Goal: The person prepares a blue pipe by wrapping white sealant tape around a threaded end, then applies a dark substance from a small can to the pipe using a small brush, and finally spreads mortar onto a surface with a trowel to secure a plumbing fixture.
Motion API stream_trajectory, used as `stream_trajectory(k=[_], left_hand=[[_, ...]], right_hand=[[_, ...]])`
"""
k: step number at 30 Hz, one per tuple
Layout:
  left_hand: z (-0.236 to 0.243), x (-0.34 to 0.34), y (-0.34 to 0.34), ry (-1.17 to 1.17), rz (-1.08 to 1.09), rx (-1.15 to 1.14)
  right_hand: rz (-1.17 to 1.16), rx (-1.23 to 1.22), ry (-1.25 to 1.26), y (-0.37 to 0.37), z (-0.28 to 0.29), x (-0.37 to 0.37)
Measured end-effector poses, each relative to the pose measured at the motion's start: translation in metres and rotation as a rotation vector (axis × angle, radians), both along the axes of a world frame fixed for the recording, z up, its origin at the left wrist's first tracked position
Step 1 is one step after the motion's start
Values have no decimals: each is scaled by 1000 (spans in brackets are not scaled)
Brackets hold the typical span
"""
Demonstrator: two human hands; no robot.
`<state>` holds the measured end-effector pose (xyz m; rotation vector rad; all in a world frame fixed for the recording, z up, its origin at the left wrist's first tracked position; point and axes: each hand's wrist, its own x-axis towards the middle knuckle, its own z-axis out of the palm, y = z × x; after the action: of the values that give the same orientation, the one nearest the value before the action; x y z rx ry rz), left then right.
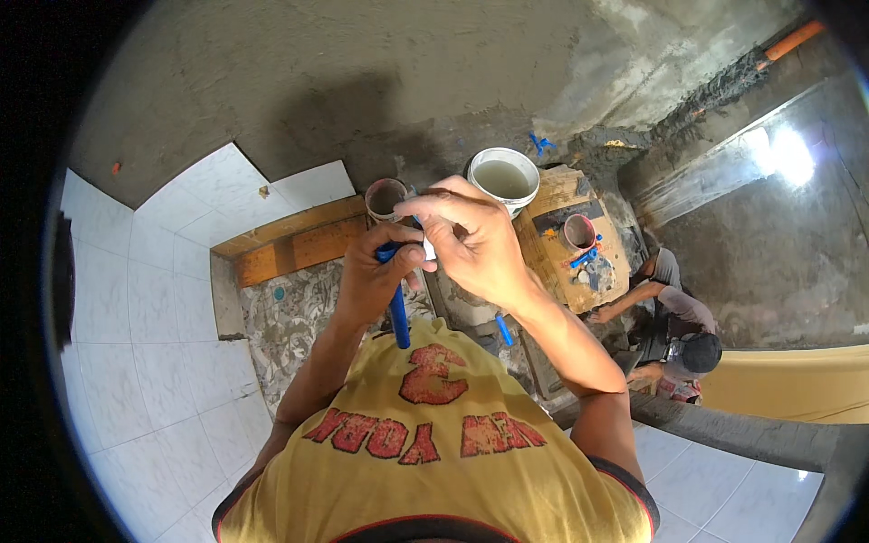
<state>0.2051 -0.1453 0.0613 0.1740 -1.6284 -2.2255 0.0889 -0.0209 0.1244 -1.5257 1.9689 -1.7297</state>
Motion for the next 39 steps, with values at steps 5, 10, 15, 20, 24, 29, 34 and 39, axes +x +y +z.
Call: stream_trajectory(k=[5,10,15,20,24,29,34,39], left_hand=[[4,5,-3,-42,14,-119],[9,5,0,104,152,-65],[3,5,-17,89,20,-76],[-6,3,-21,154,53,-56],[5,4,-22,62,120,50],[0,-1,-32,41,228,16],[-7,-7,-36,152,353,-156],[1,-8,-24,121,309,-289]], right_hand=[[-35,77,12,-3,-7,-9],[-84,147,-246,-4,-28,-5],[-59,244,-313,5,-26,-2],[-136,384,-76,7,-8,5],[-150,387,-129,11,-10,9],[-119,367,-60,24,-24,19],[-97,281,-30,29,1,40],[-57,108,81,22,21,41]])
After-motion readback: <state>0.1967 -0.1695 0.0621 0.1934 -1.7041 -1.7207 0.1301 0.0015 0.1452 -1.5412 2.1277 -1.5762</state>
